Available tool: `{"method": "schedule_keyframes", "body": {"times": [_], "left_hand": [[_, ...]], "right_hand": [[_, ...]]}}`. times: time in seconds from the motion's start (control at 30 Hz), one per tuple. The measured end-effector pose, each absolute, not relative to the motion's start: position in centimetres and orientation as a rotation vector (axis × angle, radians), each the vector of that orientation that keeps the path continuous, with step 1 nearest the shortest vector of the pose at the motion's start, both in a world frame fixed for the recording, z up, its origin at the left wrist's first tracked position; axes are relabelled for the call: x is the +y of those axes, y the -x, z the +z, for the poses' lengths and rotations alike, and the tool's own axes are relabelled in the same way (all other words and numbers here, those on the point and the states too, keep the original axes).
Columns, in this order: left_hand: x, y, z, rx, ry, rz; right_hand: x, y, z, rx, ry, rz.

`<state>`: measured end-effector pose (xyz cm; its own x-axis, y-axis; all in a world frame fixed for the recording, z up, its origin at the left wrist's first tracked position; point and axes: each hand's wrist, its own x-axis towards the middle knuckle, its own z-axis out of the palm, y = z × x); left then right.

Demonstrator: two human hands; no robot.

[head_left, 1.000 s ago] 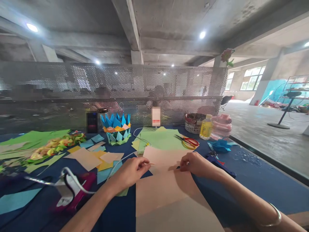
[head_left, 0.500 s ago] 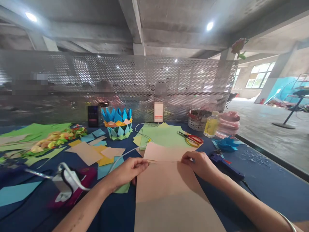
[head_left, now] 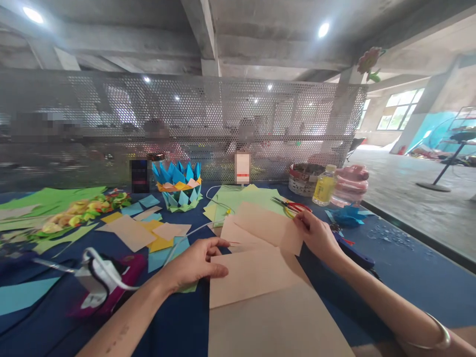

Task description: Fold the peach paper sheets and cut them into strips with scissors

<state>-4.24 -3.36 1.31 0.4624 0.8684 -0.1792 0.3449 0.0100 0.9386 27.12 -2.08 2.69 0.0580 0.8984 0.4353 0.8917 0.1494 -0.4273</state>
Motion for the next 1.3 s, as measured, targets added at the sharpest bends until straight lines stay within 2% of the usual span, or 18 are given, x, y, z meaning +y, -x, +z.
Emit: {"method": "schedule_keyframes", "body": {"times": [0.2, 0.4, 0.63, 0.77, 0.87, 0.97, 1.07, 1.2, 1.3], "left_hand": [[-4.2, 4.6, 2.7, 0.962, -1.465, 0.533], [-5.2, 5.3, 5.4, 0.961, -1.459, 0.766], [-5.2, 5.1, 5.1, 0.958, -1.304, 1.028], [-5.4, 4.5, 4.8, 0.912, -1.245, 1.086], [-5.7, 4.3, 4.8, 0.881, -1.363, 1.045], [-6.5, 3.9, 4.8, 0.912, -1.535, 1.018], [-7.6, 3.4, 4.9, 1.045, -1.733, 1.150], [-7.6, 3.4, 4.9, 1.091, -2.247, 1.430], [-6.6, 4.4, 4.1, 1.130, -2.593, 1.397]], "right_hand": [[-2.5, -26.8, 2.5, -1.887, 1.473, -0.002], [-4.3, -25.4, 3.6, -2.011, 1.194, 0.813], [-4.8, -25.7, 5.3, -1.928, 1.095, 1.145], [-4.9, -25.7, 5.1, -1.868, 1.087, 1.212], [-4.9, -25.7, 4.9, -1.756, 1.083, 0.978], [-5.6, -25.8, 5.4, -1.564, 0.999, 0.467], [-7.3, -25.6, 6.6, -1.569, 0.813, 0.056], [-10.4, -25.4, 7.6, -1.811, 0.626, -0.212], [-12.2, -25.9, 6.9, -1.985, 0.669, -0.289]]}}
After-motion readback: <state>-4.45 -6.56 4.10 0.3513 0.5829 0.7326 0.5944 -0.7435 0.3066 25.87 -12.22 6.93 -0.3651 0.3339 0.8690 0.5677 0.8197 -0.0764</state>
